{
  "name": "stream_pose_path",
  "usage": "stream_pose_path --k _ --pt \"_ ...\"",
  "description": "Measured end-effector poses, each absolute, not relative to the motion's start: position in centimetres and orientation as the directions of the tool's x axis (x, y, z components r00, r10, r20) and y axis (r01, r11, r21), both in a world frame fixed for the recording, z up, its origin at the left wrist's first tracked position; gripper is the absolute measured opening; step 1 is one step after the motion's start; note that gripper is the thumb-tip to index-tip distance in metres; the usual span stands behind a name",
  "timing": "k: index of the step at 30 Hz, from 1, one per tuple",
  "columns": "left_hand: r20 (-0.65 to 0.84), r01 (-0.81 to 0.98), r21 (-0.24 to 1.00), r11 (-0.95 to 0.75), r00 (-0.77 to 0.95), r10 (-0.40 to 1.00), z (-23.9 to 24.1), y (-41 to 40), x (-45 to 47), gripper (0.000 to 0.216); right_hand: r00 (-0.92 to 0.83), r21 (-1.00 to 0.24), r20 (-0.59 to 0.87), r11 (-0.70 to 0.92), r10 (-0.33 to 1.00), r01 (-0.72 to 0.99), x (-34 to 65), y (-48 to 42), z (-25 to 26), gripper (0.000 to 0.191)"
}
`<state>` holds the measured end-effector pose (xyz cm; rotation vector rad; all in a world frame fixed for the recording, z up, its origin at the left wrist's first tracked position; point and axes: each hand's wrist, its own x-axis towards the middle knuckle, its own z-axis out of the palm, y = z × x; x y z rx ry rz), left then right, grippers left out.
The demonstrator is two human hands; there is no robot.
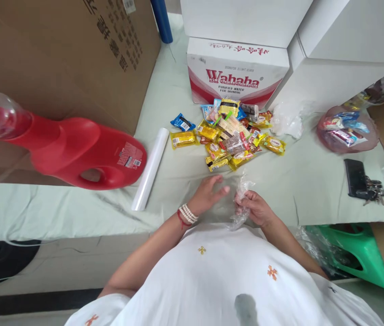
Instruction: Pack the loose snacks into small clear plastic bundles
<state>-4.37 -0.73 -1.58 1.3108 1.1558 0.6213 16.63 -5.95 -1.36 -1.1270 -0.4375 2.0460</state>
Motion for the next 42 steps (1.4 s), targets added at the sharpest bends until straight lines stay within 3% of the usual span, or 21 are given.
stream_pose_path --k 3,6,10,13,16,18,21,24,27,29,30,32,34,36,39,42 --pt "-0.387 0.002 0.891 0.454 0.525 0.758 -1.3 -0.1 -1.9 0.059 -0.355 -0.586 -0.559 -0.66 0.749 -0.47 16.5 -6.3 -1.0 0.032" --pt "-0.45 -0.259 0.715 0.65 0.54 0.711 -1.5 0.0 -0.5 0.051 -0.225 -0.637 -0.538 -0.566 0.813 -0.524 17.2 -6.8 -1.2 0.032" --pt "-0.532 -0.476 0.58 0.661 0.394 0.75 -1.4 -0.6 -0.7 0.054 0.028 -0.705 -0.468 -0.354 0.883 -0.614 19.1 -7.9 -1.9 0.028" --pt "-0.519 -0.472 0.602 0.645 0.382 0.764 -0.8 -1.3 -1.0 0.05 -0.053 -0.619 -0.491 -0.39 0.87 -0.681 20.2 -8.4 -2.3 0.031" --pt "-0.449 -0.401 0.702 0.588 0.392 0.803 0.0 -2.0 -1.0 0.045 -0.295 -0.516 -0.512 -0.563 0.807 -0.646 20.6 -8.1 -1.8 0.06" --pt "-0.412 -0.35 0.773 0.53 0.358 0.838 0.1 -2.5 -1.3 0.05 -0.345 -0.548 -0.479 -0.582 0.807 -0.601 20.7 -7.6 -1.4 0.07" --pt "-0.368 -0.303 0.854 0.424 0.225 0.902 -0.6 -3.3 -2.8 0.065 -0.074 -0.709 -0.416 -0.374 0.907 -0.598 21.0 -6.5 -1.4 0.066" --pt "-0.362 -0.167 0.913 0.373 0.091 0.928 -2.4 -4.2 -4.8 0.073 0.225 -0.86 -0.369 -0.239 0.902 -0.452 21.7 -5.8 -2.4 0.057" --pt "-0.297 0.173 0.935 0.309 -0.094 0.95 -3.8 -5.0 -6.4 0.079 0.311 -0.933 -0.344 -0.285 0.886 -0.222 22.2 -5.9 -3.8 0.048" --pt "-0.067 0.486 0.862 0.146 -0.177 0.982 -3.8 -5.2 -6.9 0.075 0.313 -0.951 -0.308 -0.283 0.898 -0.124 22.1 -6.1 -4.3 0.045" --pt "0.068 0.616 0.787 0.03 -0.135 0.989 -3.6 -5.3 -6.9 0.065 0.302 -0.958 -0.286 -0.272 0.909 -0.091 21.9 -6.2 -4.3 0.044" --pt "0.216 0.721 0.644 -0.256 0.15 0.965 -2.9 -5.1 -6.3 0.042 0.27 -0.97 -0.239 -0.241 0.933 -0.024 21.5 -6.4 -4.0 0.041" --pt "0.187 0.621 0.584 -0.523 0.524 0.831 -2.4 -4.5 -5.2 0.032 0.239 -0.981 -0.167 -0.186 0.957 0.059 21.4 -6.6 -3.3 0.036" --pt "0.118 0.516 0.555 -0.652 0.727 0.676 -2.6 -3.9 -4.0 0.036 0.219 -0.983 -0.056 -0.092 0.974 0.157 22.0 -7.2 -2.2 0.029" --pt "0.052 0.618 0.456 -0.641 0.7 0.712 -3.7 -3.5 -3.0 0.039 0.078 -0.958 0.074 0.049 0.994 0.283 24.8 -8.9 -0.3 0.013" --pt "0.003 0.688 0.39 -0.612 0.664 0.748 -4.8 -3.8 -3.2 0.048 -0.075 -0.985 -0.062 -0.049 0.995 0.164 28.5 -10.7 1.1 0.022"
